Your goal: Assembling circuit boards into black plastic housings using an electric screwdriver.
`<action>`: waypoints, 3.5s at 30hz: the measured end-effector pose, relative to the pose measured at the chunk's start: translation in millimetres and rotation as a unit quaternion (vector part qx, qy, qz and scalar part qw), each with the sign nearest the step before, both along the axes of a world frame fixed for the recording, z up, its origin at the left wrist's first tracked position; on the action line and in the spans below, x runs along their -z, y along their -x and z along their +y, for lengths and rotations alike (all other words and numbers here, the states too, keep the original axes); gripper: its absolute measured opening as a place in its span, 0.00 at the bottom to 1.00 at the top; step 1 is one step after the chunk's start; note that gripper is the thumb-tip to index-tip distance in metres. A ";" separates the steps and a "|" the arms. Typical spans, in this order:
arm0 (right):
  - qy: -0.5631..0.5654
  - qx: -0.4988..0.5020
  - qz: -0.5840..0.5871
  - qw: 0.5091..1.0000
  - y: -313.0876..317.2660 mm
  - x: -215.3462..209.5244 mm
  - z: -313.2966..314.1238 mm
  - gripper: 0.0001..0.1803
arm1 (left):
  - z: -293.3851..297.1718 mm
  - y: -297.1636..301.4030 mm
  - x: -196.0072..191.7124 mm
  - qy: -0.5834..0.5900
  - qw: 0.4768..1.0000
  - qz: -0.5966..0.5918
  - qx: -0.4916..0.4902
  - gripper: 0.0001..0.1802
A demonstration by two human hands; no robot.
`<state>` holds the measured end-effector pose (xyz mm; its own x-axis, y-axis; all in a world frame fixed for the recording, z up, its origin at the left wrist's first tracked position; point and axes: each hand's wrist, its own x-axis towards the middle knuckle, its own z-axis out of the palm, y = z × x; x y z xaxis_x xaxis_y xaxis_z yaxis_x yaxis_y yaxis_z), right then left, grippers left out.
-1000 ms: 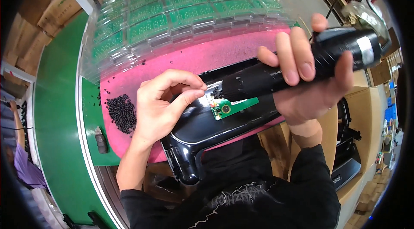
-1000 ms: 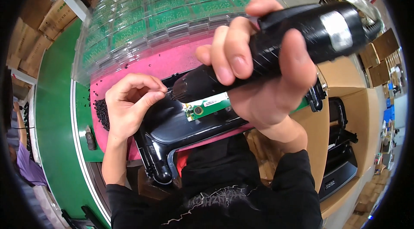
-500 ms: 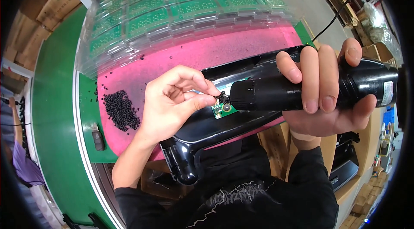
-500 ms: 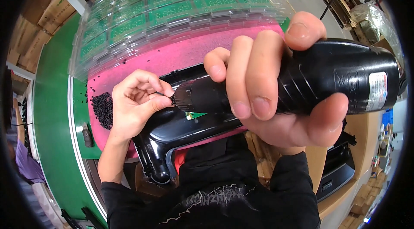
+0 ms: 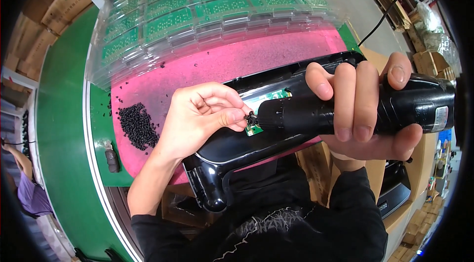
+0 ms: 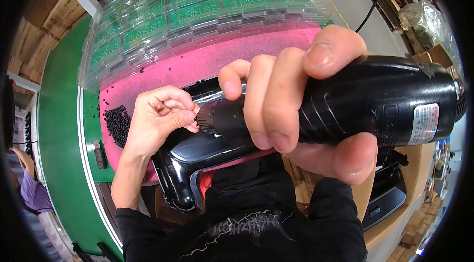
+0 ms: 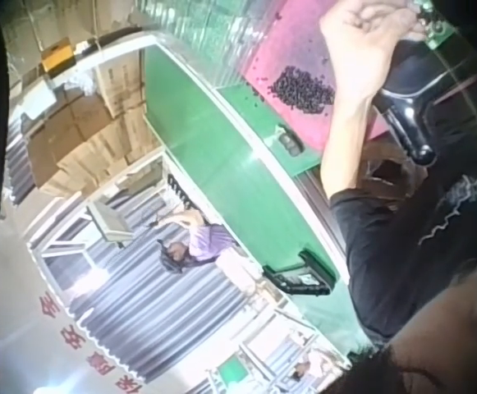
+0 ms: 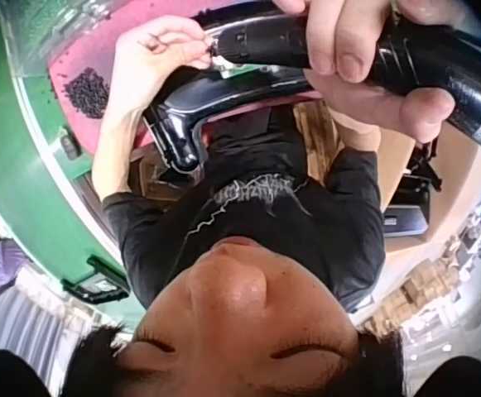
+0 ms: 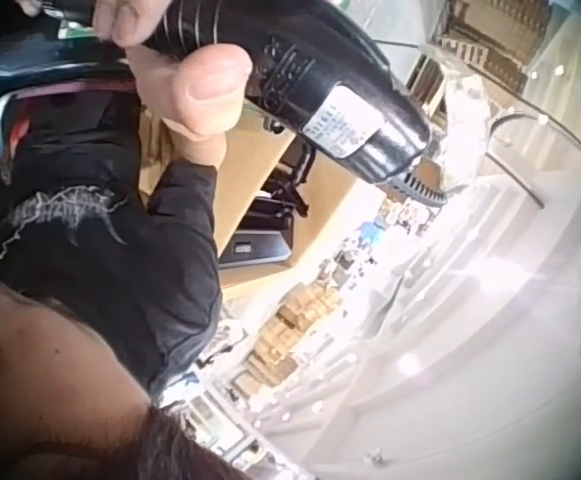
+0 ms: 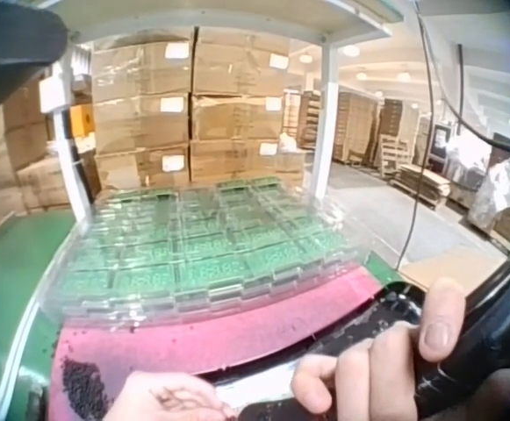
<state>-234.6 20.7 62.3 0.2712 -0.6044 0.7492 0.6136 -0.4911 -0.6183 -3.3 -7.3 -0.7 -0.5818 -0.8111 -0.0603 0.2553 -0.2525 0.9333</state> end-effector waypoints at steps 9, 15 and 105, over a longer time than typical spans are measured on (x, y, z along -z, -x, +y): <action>-0.016 0.029 -0.025 0.999 -3.0 0.9 2.4 0.24 | 2.6 2.1 1.1 0.017 1.000 -0.001 -0.026 0.12; -0.006 0.032 -0.014 0.999 -2.3 2.5 2.6 0.25 | 2.4 -0.2 -0.2 0.052 0.998 -0.027 -0.020 0.12; -0.030 0.045 -0.059 0.997 -0.5 2.5 3.0 0.24 | 4.5 5.6 0.1 0.406 0.894 -0.182 -0.049 0.08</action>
<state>-234.2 23.7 59.8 0.1264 -0.6669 0.7344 0.6395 -0.5112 -0.5743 -8.9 -2.8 -0.8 -0.5667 -0.7195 0.4015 -0.1191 0.5537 0.8241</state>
